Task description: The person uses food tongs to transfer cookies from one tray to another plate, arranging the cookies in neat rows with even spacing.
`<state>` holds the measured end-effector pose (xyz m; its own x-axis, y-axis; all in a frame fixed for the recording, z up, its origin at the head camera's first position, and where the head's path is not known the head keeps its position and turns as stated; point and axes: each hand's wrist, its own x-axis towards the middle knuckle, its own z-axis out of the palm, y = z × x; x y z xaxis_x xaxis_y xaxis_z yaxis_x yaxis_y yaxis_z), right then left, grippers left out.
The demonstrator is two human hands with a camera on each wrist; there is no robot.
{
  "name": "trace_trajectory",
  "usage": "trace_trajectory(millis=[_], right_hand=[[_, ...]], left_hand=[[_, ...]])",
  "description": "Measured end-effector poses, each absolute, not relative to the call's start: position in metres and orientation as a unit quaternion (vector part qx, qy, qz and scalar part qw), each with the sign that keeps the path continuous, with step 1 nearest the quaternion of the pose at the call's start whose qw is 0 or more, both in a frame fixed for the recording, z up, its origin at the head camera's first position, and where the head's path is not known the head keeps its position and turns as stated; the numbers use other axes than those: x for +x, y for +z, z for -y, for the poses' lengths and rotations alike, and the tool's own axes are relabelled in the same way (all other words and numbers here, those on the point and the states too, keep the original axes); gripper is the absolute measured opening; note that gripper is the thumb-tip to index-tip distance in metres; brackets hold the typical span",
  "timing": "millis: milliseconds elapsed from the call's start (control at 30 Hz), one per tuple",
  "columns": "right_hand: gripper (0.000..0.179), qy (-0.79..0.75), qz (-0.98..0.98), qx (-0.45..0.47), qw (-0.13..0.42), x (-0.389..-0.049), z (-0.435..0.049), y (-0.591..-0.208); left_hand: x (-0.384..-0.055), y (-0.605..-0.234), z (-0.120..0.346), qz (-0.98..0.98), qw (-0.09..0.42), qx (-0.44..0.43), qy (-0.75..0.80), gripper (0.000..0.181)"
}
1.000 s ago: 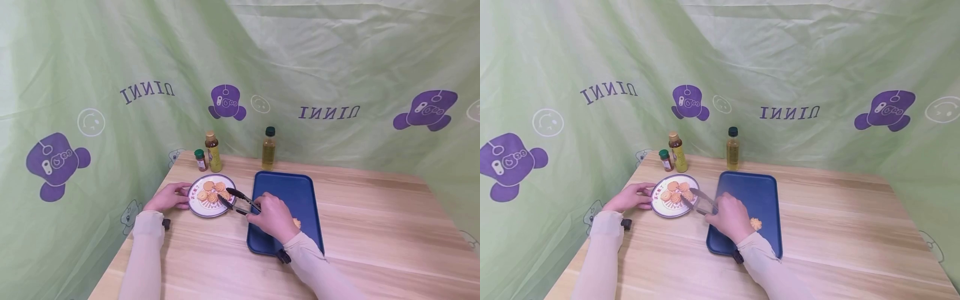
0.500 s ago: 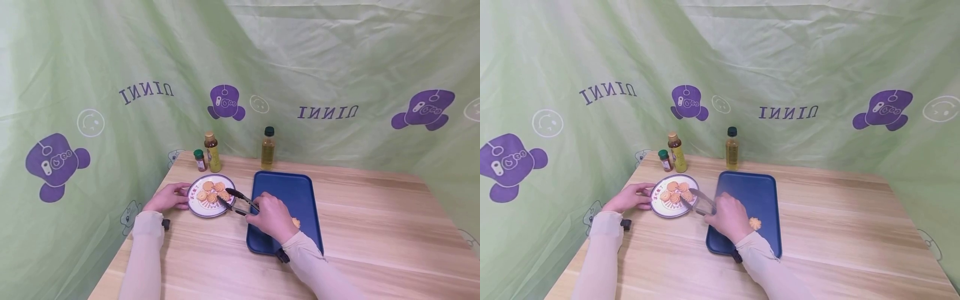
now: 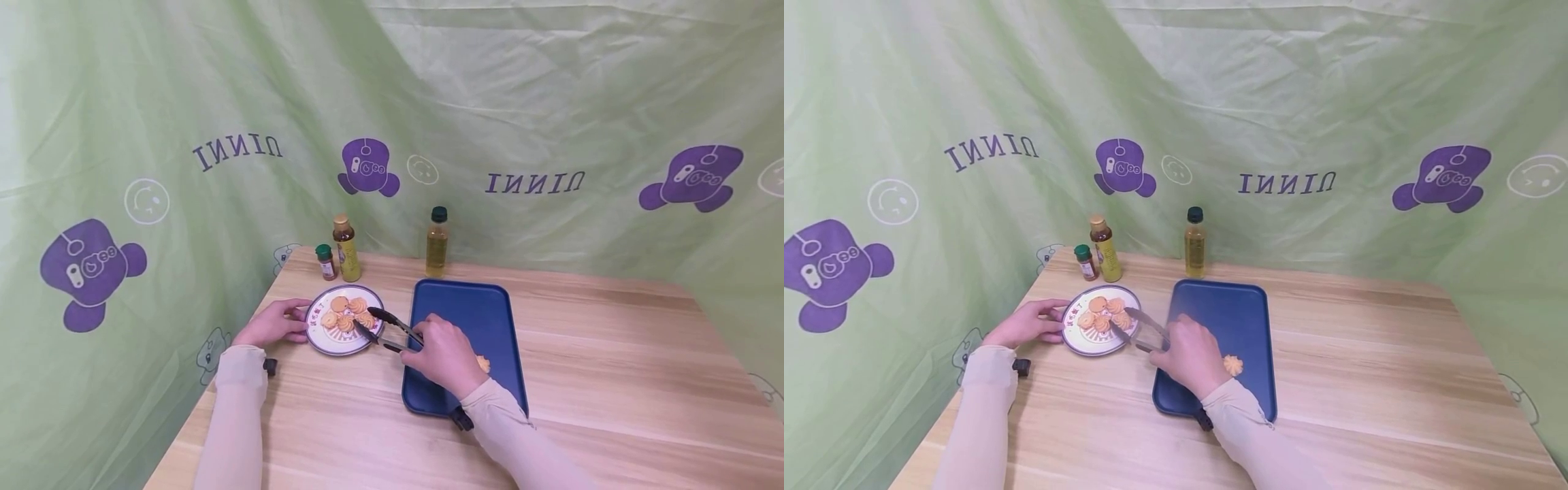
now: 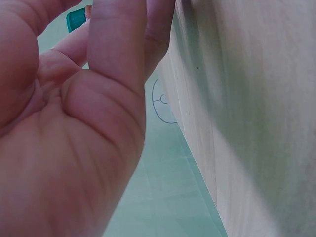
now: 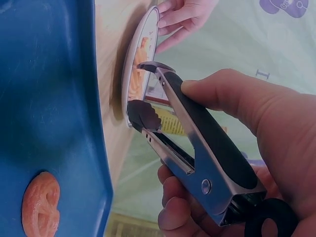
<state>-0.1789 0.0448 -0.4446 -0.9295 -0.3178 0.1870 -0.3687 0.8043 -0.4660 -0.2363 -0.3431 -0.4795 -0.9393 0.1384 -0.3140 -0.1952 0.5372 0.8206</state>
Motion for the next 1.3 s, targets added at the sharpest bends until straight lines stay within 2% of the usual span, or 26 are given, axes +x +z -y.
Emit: trace_trajectory(millis=[467, 800, 1300], right_hand=[[0.042, 0.278, 0.948, 0.155, 0.028, -0.169, -0.064, -0.439], [0.032, 0.268, 0.95, 0.154, 0.047, -0.153, -0.109, -0.427], [0.042, 0.214, 0.965, 0.142, 0.05, -0.116, -0.175, -0.426]], left_hand=[[-0.238, -0.481, 0.341, -0.863, 0.172, -0.018, 0.474, 0.067], [-0.237, -0.479, 0.343, -0.867, 0.17, -0.008, 0.467, 0.066], [-0.236, -0.478, 0.343, -0.862, 0.174, -0.015, 0.476, 0.068]])
